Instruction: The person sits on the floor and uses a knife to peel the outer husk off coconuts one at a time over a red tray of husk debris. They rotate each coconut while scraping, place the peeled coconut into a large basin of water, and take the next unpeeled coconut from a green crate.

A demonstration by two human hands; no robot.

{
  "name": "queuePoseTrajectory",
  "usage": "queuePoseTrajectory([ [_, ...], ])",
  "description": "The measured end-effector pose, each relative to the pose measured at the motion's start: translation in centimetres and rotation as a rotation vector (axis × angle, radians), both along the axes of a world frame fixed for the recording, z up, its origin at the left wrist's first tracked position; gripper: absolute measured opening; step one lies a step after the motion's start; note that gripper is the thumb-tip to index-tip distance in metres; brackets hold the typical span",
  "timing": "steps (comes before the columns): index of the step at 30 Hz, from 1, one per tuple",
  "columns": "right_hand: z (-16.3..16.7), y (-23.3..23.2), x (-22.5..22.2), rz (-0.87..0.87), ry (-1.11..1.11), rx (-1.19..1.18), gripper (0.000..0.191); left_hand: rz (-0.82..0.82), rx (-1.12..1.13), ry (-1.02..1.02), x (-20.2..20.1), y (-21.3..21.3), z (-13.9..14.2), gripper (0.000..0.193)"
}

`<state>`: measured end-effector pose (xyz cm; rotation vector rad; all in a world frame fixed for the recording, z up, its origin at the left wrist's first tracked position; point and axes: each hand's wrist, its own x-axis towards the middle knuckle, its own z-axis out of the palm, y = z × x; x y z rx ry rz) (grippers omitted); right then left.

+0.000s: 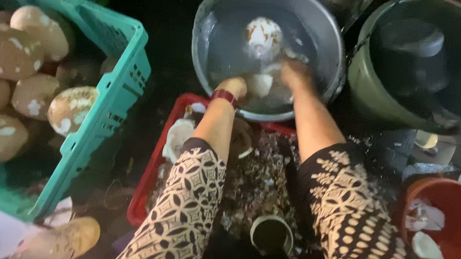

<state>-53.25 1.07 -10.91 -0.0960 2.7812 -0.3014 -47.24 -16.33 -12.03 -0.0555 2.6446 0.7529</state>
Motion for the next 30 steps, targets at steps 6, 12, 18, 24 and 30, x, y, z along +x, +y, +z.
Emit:
queuePoseTrajectory([
  [6, -0.8, 0.8, 1.7, 0.202, 0.472, -0.815, 0.063, 0.226, 0.059, 0.513, 2.6, 0.4, 1.6, 0.053],
  [12, 4.3, 3.6, 11.1, 0.167, 0.935, -0.949, 0.039, 0.377, 0.345, 1.175, 9.9, 1.5, 4.6, 0.054],
  [18, 4.3, 4.9, 22.2, -0.027, 0.472, -0.995, 0.046, 0.577, 0.368, 0.582, 22.2, 0.5, 6.0, 0.048],
  [24, 4.6, 3.8, 21.1, 0.064, 0.183, -0.292, 0.023, 0.187, -0.082, 0.719, 23.9, 1.4, 5.0, 0.064],
  [30, 5.0, -0.7, 3.9, 0.264, 0.488, -0.263, 0.038, 0.261, 0.171, 0.791, 22.2, 0.4, 5.3, 0.023],
])
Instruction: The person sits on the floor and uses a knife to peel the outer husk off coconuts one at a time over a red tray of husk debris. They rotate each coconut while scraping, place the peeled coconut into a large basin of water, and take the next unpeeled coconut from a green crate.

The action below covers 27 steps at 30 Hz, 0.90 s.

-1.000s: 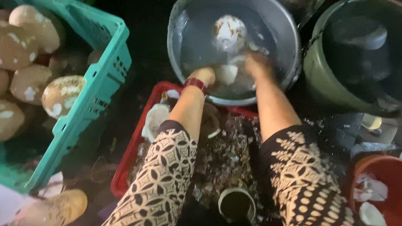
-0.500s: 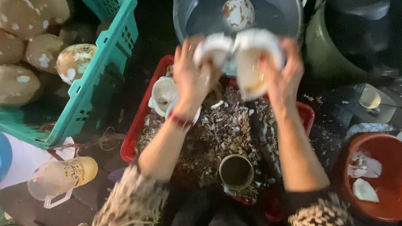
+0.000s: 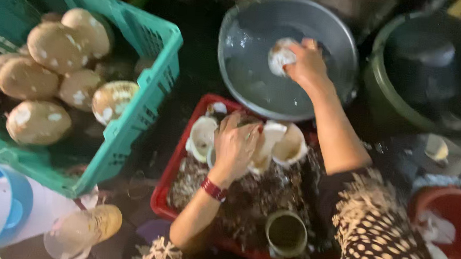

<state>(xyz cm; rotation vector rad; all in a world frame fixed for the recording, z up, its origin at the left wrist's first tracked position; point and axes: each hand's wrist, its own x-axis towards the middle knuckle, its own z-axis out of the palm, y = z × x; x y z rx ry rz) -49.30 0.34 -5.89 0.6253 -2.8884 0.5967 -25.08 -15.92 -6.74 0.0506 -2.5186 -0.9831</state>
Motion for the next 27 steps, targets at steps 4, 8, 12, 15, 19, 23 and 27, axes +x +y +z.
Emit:
queuePoseTrajectory([
  [4, -4.2, -4.2, -6.4, 0.077, 0.1, 0.376, 0.074, 0.06, 0.156, 0.118, -1.6, -2.7, -0.1, 0.017],
  [8, -5.8, -4.9, -8.2, -0.098, -0.41, -0.277, 0.079, 0.124, 0.222, 0.158, -2.8, -3.9, -0.9, 0.014],
  [12, -4.4, -1.8, -6.7, -0.275, -0.915, -1.128, 0.078, 0.027, 0.445, 0.082, -2.2, -2.9, -1.5, 0.016],
  [15, -1.5, 0.4, -2.1, -0.086, -1.012, -1.458, 0.079, -0.125, 0.781, 0.135, -2.0, -1.8, -1.3, 0.019],
  [19, 1.2, 1.8, 5.1, 0.606, -1.328, -1.716, 0.084, -0.229, 1.495, 0.022, -2.1, -0.3, -0.8, 0.048],
  [23, 1.7, 4.6, 11.1, 0.099, -0.807, -1.141, 0.038, -0.518, 1.857, -0.064, 0.1, 2.4, -0.2, 0.076],
  [27, 3.5, 12.9, 16.8, 0.124, -0.186, -0.346, 0.022, -0.593, 1.993, -0.165, 2.6, 4.4, 0.5, 0.078],
])
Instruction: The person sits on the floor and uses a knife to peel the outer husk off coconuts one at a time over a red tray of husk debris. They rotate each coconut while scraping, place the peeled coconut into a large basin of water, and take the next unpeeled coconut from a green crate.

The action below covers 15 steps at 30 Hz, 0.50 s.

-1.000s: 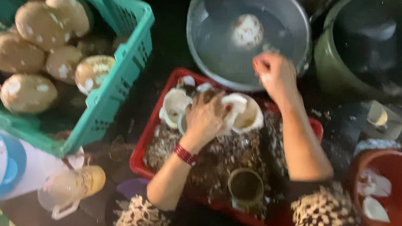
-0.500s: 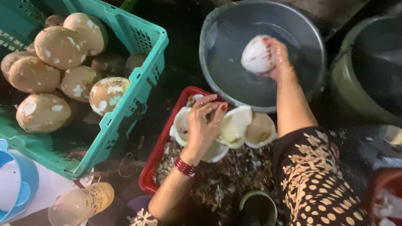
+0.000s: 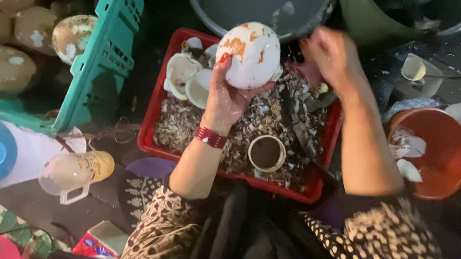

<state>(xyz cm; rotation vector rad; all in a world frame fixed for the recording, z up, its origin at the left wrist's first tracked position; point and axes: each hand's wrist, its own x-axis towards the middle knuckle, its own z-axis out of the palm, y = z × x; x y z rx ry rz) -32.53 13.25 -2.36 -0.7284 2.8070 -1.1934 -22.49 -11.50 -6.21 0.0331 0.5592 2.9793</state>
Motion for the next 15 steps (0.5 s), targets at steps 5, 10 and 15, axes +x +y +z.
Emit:
queuePoseTrajectory([
  [5, -7.3, 2.9, 12.7, -0.178, -0.391, 0.384, 0.03, 0.004, 0.091, -0.001, 2.1, 0.6, 0.2, 0.081],
  [10, -12.9, 4.3, 15.2, -0.374, -0.205, 0.418, 0.058, 0.044, 0.197, -0.02, 4.3, 0.0, 0.0, 0.083],
  [15, -12.7, 6.9, 17.2, -0.515, -0.67, -0.108, 0.045, 0.094, 0.109, -0.008, 6.7, -1.1, -0.3, 0.078],
])
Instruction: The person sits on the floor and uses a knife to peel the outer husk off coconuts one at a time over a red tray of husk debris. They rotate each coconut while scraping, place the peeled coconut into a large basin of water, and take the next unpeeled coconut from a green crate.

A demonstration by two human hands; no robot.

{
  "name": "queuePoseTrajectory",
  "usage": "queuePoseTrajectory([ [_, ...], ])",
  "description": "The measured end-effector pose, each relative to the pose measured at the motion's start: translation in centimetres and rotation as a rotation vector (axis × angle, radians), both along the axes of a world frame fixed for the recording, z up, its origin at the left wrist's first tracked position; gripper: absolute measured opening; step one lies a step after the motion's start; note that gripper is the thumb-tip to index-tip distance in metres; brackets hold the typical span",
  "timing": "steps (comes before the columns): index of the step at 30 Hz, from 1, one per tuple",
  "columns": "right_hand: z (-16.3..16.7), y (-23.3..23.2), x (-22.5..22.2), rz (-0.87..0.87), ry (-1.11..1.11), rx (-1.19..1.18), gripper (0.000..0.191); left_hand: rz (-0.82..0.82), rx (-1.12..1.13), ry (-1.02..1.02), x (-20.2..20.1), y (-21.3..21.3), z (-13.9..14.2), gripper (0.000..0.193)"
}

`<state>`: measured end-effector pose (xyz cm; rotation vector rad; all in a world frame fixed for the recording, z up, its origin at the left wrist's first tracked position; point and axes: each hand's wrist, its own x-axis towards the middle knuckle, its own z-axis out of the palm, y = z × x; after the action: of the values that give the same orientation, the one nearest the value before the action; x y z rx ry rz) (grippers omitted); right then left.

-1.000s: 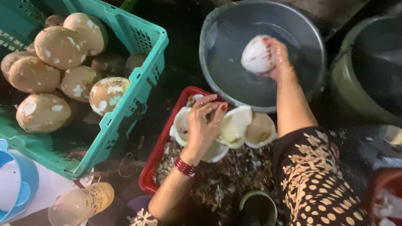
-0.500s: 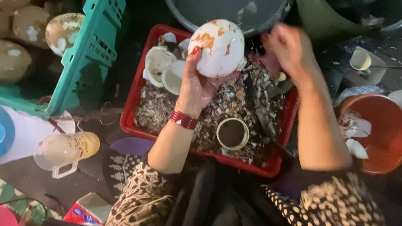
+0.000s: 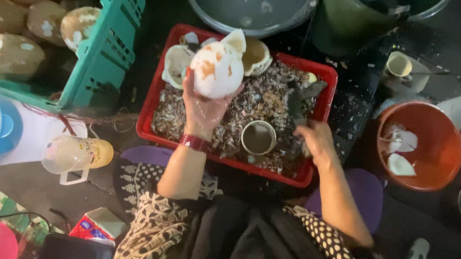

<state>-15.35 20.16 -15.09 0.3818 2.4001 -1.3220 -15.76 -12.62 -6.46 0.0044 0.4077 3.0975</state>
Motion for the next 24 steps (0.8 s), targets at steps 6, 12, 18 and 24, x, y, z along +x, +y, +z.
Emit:
queuePoseTrajectory([
  [6, 2.8, 0.2, 3.6, -0.047, 0.328, 0.561, 0.051, -0.02, 0.027, -0.023, 1.1, 1.2, -1.0, 0.075],
  [12, 10.7, -2.3, 4.9, -0.093, 0.508, -0.317, 0.04, -0.102, 0.069, -0.099, 0.6, 3.7, -2.0, 0.072],
  [18, 14.5, -8.3, 6.7, 0.186, 0.168, -0.314, 0.019, -0.109, -0.019, -0.092, -0.3, 4.8, -3.3, 0.06],
  [24, 16.4, -7.2, 8.3, 0.262, 0.508, -0.447, 0.023, -0.083, -0.015, -0.072, -0.6, 3.7, -4.2, 0.061],
])
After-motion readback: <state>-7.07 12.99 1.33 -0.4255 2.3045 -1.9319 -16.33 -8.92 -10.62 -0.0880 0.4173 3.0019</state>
